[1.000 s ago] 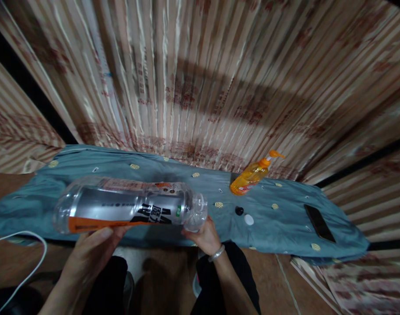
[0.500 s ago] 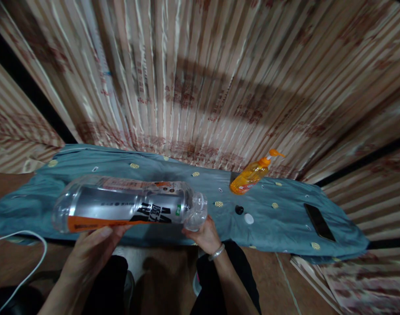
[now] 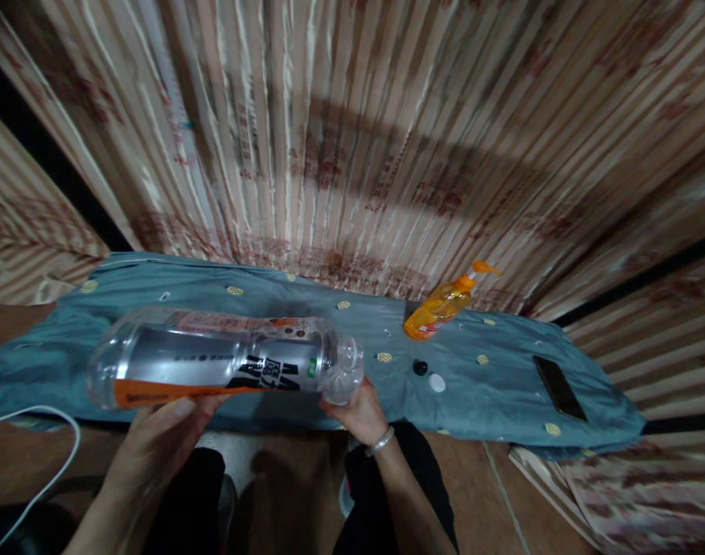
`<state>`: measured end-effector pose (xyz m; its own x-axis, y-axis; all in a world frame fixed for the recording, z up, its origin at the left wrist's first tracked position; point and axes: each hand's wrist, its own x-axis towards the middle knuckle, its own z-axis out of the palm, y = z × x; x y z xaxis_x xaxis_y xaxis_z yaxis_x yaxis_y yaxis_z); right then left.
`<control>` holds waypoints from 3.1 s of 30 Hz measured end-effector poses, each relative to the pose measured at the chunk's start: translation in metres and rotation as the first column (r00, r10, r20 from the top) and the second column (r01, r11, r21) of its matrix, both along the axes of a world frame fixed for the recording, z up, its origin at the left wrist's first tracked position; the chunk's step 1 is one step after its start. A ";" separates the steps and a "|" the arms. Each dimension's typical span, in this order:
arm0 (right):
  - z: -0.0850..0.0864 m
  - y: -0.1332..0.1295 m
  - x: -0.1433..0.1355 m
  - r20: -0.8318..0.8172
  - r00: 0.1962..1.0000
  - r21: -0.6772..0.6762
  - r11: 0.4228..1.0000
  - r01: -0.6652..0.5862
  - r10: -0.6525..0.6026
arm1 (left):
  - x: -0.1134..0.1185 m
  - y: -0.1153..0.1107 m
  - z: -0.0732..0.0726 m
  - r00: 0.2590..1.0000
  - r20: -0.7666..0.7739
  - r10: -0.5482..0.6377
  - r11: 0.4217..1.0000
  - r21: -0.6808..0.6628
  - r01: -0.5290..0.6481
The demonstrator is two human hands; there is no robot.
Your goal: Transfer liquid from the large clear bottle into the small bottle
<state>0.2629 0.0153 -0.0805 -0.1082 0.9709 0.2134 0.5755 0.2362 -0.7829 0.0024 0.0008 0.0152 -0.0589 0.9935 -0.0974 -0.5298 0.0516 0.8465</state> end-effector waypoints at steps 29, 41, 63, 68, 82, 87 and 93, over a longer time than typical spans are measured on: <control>0.006 -0.001 0.003 -0.016 0.999 -0.074 0.997 -0.034 0.033 | -0.001 0.001 -0.003 1.000 0.000 -0.019 1.000 0.005 0.019; 0.001 -0.001 0.004 -0.040 0.999 -0.108 0.994 -0.015 0.011 | 0.006 0.000 0.012 0.999 -0.022 0.030 0.998 -0.052 -0.031; 0.000 -0.003 -0.001 -0.133 0.991 -0.119 0.993 -0.026 0.010 | 0.010 -0.010 0.014 0.977 0.068 0.204 0.969 -0.154 -0.192; 0.001 -0.004 0.001 -0.137 0.991 -0.128 0.992 -0.017 -0.001 | 0.008 -0.011 0.010 0.982 0.064 0.177 0.975 -0.150 -0.166; -0.001 -0.003 0.001 -0.168 0.986 -0.086 0.996 -0.014 -0.001 | 0.003 -0.011 0.003 0.986 0.090 0.141 0.985 -0.117 -0.130; 0.007 -0.002 -0.002 -0.100 0.995 -0.058 0.998 -0.032 0.026 | 0.004 -0.012 0.002 0.978 0.124 0.167 0.980 -0.131 -0.150; 0.011 -0.003 -0.004 -0.100 0.995 -0.072 0.997 -0.008 0.001 | 0.002 -0.012 0.004 0.985 0.080 0.151 0.983 -0.119 -0.141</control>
